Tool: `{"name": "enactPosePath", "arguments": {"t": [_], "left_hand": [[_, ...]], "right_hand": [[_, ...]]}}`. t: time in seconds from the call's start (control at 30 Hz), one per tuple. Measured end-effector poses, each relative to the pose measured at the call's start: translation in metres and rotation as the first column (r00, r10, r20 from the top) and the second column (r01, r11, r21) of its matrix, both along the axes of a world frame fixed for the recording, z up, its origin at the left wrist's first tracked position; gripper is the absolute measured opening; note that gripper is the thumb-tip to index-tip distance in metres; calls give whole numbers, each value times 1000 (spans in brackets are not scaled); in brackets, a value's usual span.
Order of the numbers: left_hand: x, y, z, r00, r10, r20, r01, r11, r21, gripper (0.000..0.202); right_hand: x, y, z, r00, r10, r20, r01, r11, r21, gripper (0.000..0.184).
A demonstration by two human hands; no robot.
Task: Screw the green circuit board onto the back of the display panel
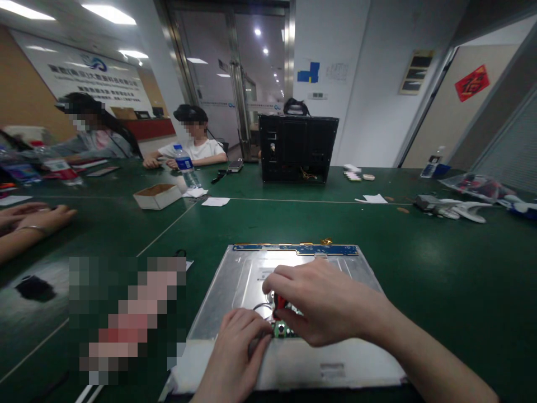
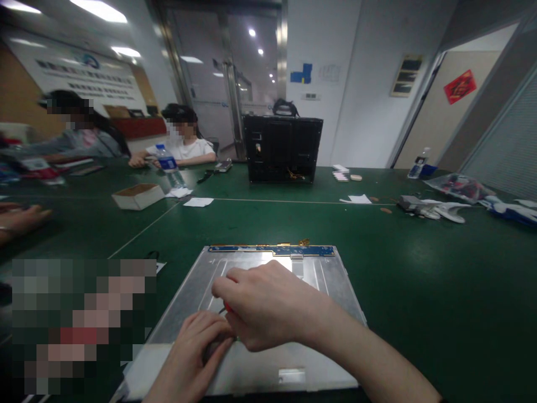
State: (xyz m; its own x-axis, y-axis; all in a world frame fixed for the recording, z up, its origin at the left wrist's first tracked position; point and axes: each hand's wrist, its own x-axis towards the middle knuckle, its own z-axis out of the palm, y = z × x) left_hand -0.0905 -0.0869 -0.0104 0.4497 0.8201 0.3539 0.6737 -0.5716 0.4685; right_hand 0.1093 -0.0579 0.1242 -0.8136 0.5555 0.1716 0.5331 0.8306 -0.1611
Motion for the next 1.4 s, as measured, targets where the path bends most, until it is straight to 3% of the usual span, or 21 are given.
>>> {"name": "enactPosePath", "arguments": {"t": [0.3,0.67,0.93,1.17,1.4], "left_hand": [[1,0,-1,1000,29,7,-29,999,-19,11],[0,0,-2,999,40,9,-40,999,-14,8],[-1,0,-4,999,33,9,-33,999,-7,10],[0,0,-5,1000,29,6,-29,1000,8,8],[-1,0,-6,999,31,-9,-32,999,-20,9]], "right_hand": [[-3,2,-2,1000,5,19,-5,1000,24,12],[0,-1,1,1000,22,12,-22,1000,2,19],[-2,1,-3,1000,2,20,-3,999,43,11],[0,-2,1,1000,3,18,-3,1000,7,20],[-1,1,-1,1000,-18,26,17,1000,12,12]]}}
